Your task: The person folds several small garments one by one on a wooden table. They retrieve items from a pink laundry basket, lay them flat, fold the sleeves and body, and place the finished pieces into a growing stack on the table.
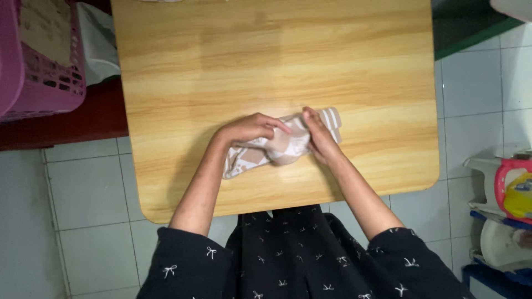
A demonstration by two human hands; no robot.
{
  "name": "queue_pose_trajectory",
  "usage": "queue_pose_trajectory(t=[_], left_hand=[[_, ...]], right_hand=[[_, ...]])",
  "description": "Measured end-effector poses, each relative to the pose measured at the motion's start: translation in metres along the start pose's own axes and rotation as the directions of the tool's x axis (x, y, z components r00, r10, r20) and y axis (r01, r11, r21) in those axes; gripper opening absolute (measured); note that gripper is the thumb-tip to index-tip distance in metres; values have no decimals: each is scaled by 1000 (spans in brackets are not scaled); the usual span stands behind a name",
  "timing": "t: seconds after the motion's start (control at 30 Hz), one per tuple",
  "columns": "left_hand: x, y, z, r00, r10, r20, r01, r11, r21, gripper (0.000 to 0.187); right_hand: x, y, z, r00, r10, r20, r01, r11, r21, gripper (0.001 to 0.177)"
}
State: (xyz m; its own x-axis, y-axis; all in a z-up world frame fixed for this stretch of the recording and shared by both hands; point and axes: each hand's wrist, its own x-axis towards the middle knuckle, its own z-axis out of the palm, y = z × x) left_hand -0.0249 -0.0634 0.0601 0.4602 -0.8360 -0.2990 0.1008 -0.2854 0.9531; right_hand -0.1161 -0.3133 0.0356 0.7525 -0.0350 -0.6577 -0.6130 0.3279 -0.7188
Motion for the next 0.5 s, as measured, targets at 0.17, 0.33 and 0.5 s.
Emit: queue_pose_trajectory(t=[0.17,0.33,0.5], left_hand=[[-15,12,5,923,-252,-290,322,920,224,47],[-74,-51,19,651,167,-740,281,853,440,43],[-116,-106,84,381,-257,-888,321,938,-133,68]], right_hand=[[-31,-2,12,931,-304,-205,310,951,-2,80],[-56,-3,10,724,-652,-225,306,596,-742,84],[-74,19,46,723,-656,218,313,31,-949,51]])
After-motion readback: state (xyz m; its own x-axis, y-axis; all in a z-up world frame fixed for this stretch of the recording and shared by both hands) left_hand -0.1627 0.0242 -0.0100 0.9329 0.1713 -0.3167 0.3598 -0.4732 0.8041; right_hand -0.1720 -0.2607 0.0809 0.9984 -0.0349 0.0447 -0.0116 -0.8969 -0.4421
